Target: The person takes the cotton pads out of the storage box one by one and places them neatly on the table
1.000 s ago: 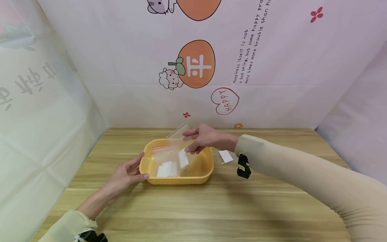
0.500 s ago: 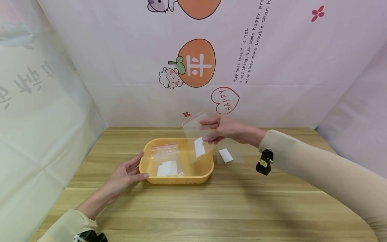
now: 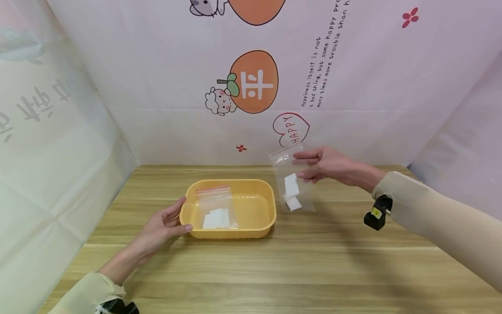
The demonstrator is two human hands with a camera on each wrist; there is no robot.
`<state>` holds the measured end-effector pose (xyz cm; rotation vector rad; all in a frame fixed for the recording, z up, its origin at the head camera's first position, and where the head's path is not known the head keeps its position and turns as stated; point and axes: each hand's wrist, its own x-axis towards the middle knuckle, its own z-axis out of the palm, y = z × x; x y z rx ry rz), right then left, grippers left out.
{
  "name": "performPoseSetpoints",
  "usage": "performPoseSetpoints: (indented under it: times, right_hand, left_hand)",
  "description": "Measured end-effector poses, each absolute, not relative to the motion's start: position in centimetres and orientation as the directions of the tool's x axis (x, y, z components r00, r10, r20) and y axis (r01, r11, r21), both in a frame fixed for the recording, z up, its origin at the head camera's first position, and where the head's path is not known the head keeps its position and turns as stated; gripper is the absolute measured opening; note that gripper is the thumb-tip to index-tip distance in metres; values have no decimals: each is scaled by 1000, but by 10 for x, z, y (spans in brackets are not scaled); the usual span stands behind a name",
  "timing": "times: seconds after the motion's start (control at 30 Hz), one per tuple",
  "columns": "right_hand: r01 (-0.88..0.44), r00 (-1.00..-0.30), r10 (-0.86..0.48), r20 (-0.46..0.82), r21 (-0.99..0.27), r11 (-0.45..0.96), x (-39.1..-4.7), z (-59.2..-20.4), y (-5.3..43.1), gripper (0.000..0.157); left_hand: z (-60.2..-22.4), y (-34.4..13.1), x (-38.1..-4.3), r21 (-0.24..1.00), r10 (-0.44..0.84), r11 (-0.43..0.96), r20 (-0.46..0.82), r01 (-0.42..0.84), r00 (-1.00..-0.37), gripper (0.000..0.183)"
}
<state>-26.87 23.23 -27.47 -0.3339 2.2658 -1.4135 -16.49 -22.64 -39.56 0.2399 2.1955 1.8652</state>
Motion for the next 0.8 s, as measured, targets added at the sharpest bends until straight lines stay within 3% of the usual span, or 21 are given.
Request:
performPoseSetpoints:
  times: [0.37, 0.8]
  right_hand:
    - [157, -870, -375, -318, -902, 401, -277, -296, 278, 79]
    - [195, -872, -351, -341, -901, 388, -289, -329, 306, 79]
  left_hand:
    - [-396, -227, -164, 987, 289, 159, -83, -38, -954, 91]
    - [-396, -227, -166, 986, 283, 164, -90, -45, -955, 92]
